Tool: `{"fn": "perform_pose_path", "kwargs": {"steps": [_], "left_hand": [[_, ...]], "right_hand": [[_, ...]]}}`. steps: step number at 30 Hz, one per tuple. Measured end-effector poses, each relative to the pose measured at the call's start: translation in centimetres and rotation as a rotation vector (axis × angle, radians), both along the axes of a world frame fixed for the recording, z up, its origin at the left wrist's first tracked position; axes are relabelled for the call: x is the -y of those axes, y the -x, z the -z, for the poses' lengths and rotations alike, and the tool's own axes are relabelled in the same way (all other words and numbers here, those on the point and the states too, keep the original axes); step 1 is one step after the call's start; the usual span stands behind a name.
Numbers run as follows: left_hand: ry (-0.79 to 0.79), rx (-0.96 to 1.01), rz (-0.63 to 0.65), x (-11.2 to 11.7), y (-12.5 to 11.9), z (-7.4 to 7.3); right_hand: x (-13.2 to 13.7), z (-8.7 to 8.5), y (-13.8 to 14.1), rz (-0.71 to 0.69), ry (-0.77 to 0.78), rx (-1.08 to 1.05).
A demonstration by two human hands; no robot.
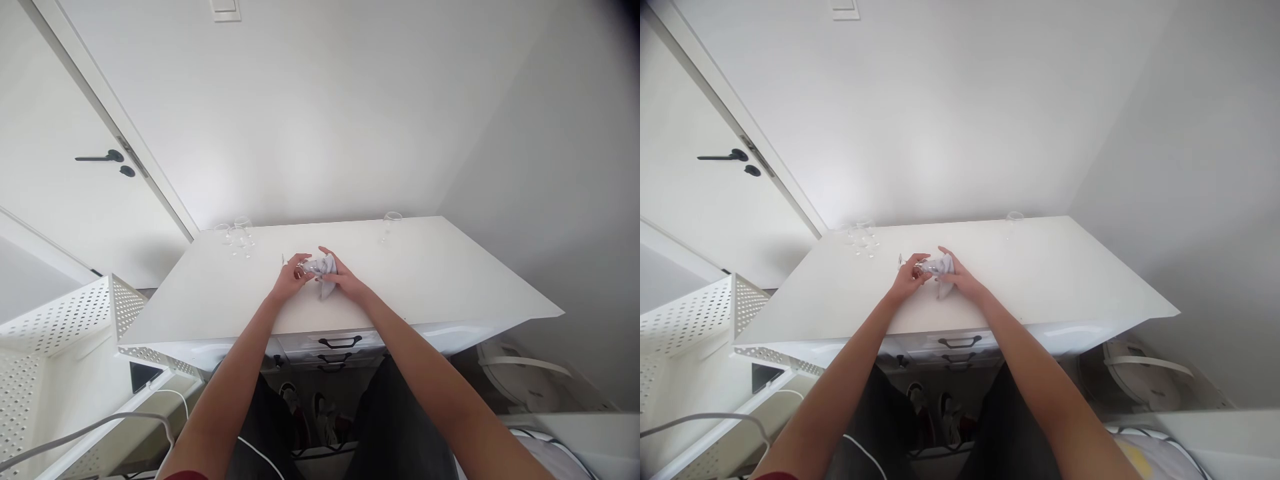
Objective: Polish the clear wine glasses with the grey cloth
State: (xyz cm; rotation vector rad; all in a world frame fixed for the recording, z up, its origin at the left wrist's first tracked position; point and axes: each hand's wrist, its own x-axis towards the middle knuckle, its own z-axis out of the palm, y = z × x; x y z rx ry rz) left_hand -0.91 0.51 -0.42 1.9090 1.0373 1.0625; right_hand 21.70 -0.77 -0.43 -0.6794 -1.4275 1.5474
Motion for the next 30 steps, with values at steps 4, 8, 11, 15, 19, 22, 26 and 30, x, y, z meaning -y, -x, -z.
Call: {"fn": "perform_pose_path", "kwargs": {"steps": [4, 8, 11, 15, 19, 22, 26, 30], "left_hand": [[0.041, 0.018, -0.017, -0.1, -0.2, 0.0], [0.060, 0.032, -0.016, -0.2, -0.2, 0.1], [0.067, 0.025, -0.018, -0.2, -0.2, 0.1], [0.079, -0.007, 0.040, -0.2, -0.1, 0.0], [0.067, -0.033, 0.129, 0.1, 0.0, -0.2], [0.083, -0.039, 0.143, 0.4, -0.2, -0.4], [0.106, -0.044, 0.210, 0.7, -0.6, -0.7], [0.062, 0.008, 0.206, 0.5, -0.4, -0.3]], "right_hand": [[-0.1, -0.1, -0.1, 0.091, -0.066, 0.011], [-0.4, 0.1, -0.3, 0.217, -0.121, 0.047], [-0.1, -0.2, -0.3, 0.158, -0.144, 0.093], [0.7, -0.8, 0.0, 0.041, -0.180, 0.168], [0.8, -0.9, 0.0, 0.115, -0.206, 0.193], [0.4, -0.7, -0.2, 0.208, -0.216, 0.164], [-0.4, -0.3, -0.5, 0.376, -0.187, 0.077], [-1.3, 0.3, -1.1, 0.631, -0.069, -0.098]]}}
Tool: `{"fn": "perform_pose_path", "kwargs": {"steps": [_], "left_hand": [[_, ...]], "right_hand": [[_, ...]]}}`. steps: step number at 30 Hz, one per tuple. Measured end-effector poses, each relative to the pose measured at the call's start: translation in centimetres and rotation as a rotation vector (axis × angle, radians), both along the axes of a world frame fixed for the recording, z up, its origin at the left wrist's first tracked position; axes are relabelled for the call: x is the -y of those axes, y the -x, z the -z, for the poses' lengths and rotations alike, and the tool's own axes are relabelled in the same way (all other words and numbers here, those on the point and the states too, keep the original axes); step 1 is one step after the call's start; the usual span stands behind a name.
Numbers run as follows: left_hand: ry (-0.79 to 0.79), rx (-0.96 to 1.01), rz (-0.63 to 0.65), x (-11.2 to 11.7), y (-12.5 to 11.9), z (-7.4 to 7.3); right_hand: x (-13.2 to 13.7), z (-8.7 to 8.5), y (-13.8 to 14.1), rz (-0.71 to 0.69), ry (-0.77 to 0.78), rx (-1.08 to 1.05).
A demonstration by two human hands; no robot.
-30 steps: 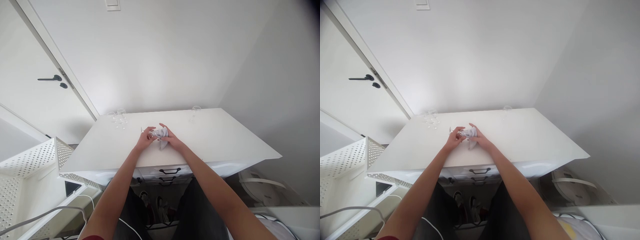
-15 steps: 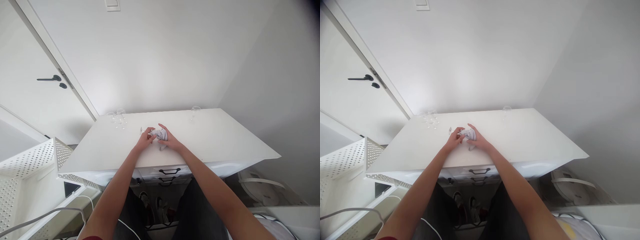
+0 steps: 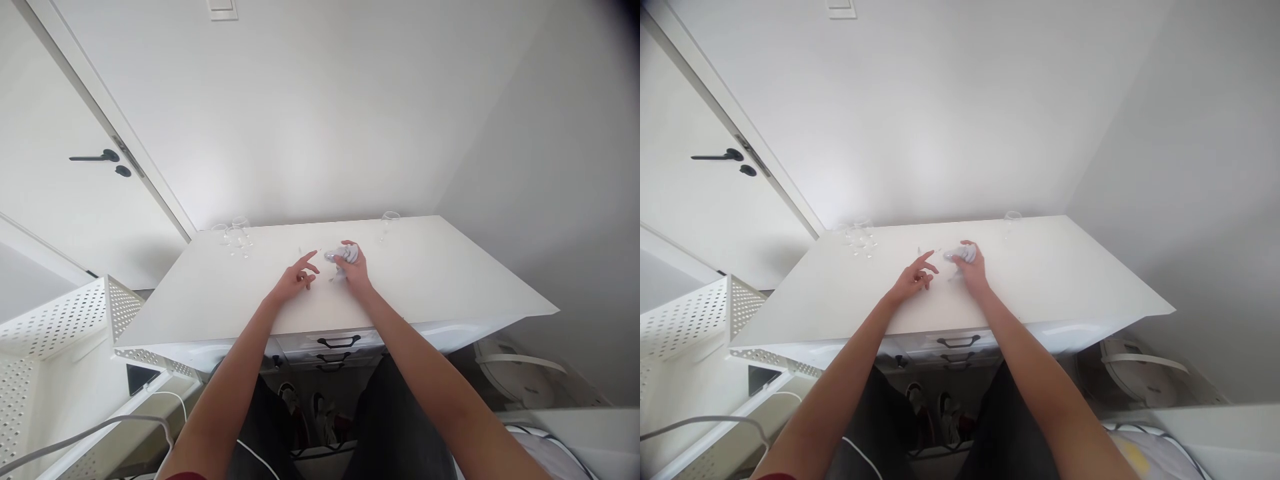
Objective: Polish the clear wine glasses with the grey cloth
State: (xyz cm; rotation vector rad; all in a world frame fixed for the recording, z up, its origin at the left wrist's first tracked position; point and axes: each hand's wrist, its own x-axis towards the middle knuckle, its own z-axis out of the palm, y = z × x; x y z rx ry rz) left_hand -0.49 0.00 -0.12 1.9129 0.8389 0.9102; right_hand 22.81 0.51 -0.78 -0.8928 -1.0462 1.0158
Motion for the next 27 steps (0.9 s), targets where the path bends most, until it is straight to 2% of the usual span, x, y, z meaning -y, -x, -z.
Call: {"fn": "perform_pose_path", "kwargs": {"steps": [3, 5, 7, 10, 14, 20, 22, 27], "left_hand": [[-0.065, 0.090, -0.210, -0.2, 0.3, 0.4], [-0.124, 0.134, -0.369, -0.3, 0.3, 0.4], [-0.173, 0.130, -0.452, -0.3, 0.2, 0.3], [-0.229, 0.016, -0.473, -0.5, -0.1, 0.1], [-0.229, -0.103, -0.469, -0.7, -0.1, 0.3], [-0.105, -0.020, -0.441, -0.6, 0.2, 0.5], [-0.103, 0.027, -0.462, -0.6, 0.3, 0.4], [-0.070, 0.104, -0.430, -0.3, 0.4, -0.1]], "right_hand": [[-0.3, 0.1, -0.4, 0.086, 0.045, -0.124], [-0.2, 0.0, -0.3, 0.055, 0.056, -0.139], [0.0, -0.2, 0.0, -0.016, 0.045, -0.115], [0.4, -0.5, 0.4, -0.119, 0.022, -0.087], [0.6, -0.7, 0.5, -0.143, 0.008, -0.111], [0.5, -0.7, 0.5, -0.208, 0.041, -0.228], [0.2, -0.6, 0.3, -0.177, 0.088, -0.329], [-0.8, 0.1, -0.2, 0.080, 0.116, -0.517]]}}
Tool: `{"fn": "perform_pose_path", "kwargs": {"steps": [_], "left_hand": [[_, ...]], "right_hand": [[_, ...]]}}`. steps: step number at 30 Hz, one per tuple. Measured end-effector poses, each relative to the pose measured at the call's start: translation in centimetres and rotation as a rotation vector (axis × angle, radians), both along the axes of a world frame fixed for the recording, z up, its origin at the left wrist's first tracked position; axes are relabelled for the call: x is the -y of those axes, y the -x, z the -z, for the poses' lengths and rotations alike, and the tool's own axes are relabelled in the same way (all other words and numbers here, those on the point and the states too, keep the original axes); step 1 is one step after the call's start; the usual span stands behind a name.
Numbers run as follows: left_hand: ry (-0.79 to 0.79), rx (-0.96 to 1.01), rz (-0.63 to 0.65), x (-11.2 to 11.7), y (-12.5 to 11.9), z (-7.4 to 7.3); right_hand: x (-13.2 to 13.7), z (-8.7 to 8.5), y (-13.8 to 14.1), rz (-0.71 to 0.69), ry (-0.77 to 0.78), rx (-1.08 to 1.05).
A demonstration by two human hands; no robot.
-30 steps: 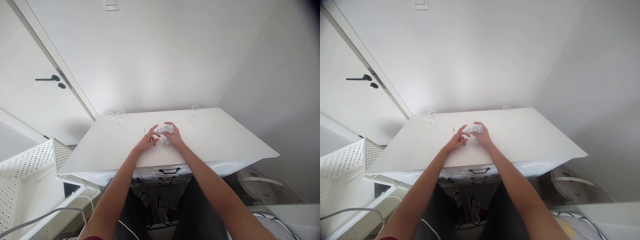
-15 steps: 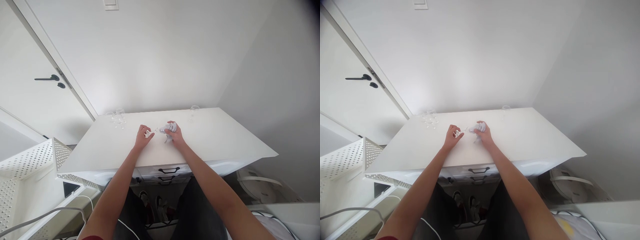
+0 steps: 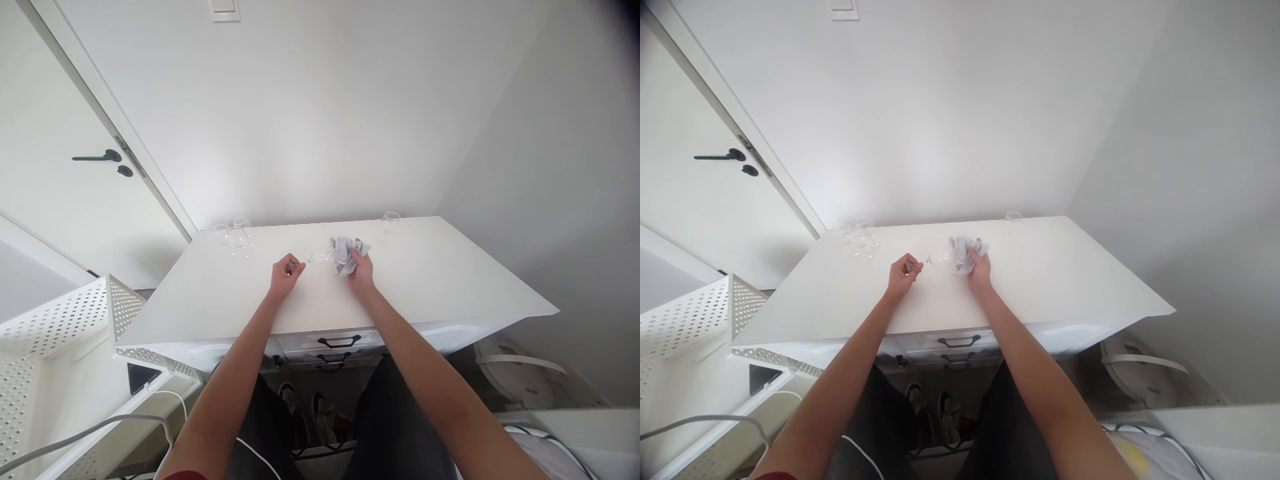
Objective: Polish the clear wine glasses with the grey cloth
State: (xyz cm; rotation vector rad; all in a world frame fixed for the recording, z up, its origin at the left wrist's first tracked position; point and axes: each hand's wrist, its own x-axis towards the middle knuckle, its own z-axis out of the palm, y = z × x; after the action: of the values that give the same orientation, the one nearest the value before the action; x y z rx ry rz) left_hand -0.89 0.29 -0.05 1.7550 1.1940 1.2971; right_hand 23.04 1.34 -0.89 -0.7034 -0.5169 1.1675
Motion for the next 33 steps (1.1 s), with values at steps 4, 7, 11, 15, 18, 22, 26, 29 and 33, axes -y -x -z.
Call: {"fn": "perform_pose_path", "kwargs": {"steps": [4, 7, 11, 15, 18, 22, 26, 29, 33], "left_hand": [[0.019, 0.004, 0.124, 0.2, -0.1, -0.2], [0.039, -0.038, 0.178, 0.0, 0.0, 0.2], [0.007, -0.074, 0.168, -0.4, 0.1, 0.7], [-0.032, -0.051, 0.064, -0.4, 0.2, 0.7], [-0.013, 0.017, -0.020, -0.3, 0.2, 0.4], [0.031, 0.046, 0.023, -0.4, 0.1, 0.4], [0.074, -0.023, 0.193, -0.6, -0.1, 0.7], [0.074, -0.057, 0.212, -0.6, -0.1, 0.8], [0.076, -0.085, 0.124, -0.4, -0.1, 0.4]], "right_hand": [[0.5, -0.4, 0.2, -0.154, -0.024, 0.069], [1.5, -1.4, 0.5, -0.526, -0.037, 0.138], [2.3, -2.1, 0.6, -0.754, -0.030, 0.158], [2.1, -2.0, 0.6, -0.687, 0.042, 0.154], [2.0, -1.9, 0.7, -0.646, 0.087, 0.137], [1.8, -1.7, 0.5, -0.663, 0.088, 0.111], [1.8, -1.7, 0.3, -0.693, 0.011, 0.122], [2.2, -1.7, 0.3, -0.638, -0.125, 0.232], [2.9, -1.5, 0.7, -0.363, -0.312, 0.526]]}}
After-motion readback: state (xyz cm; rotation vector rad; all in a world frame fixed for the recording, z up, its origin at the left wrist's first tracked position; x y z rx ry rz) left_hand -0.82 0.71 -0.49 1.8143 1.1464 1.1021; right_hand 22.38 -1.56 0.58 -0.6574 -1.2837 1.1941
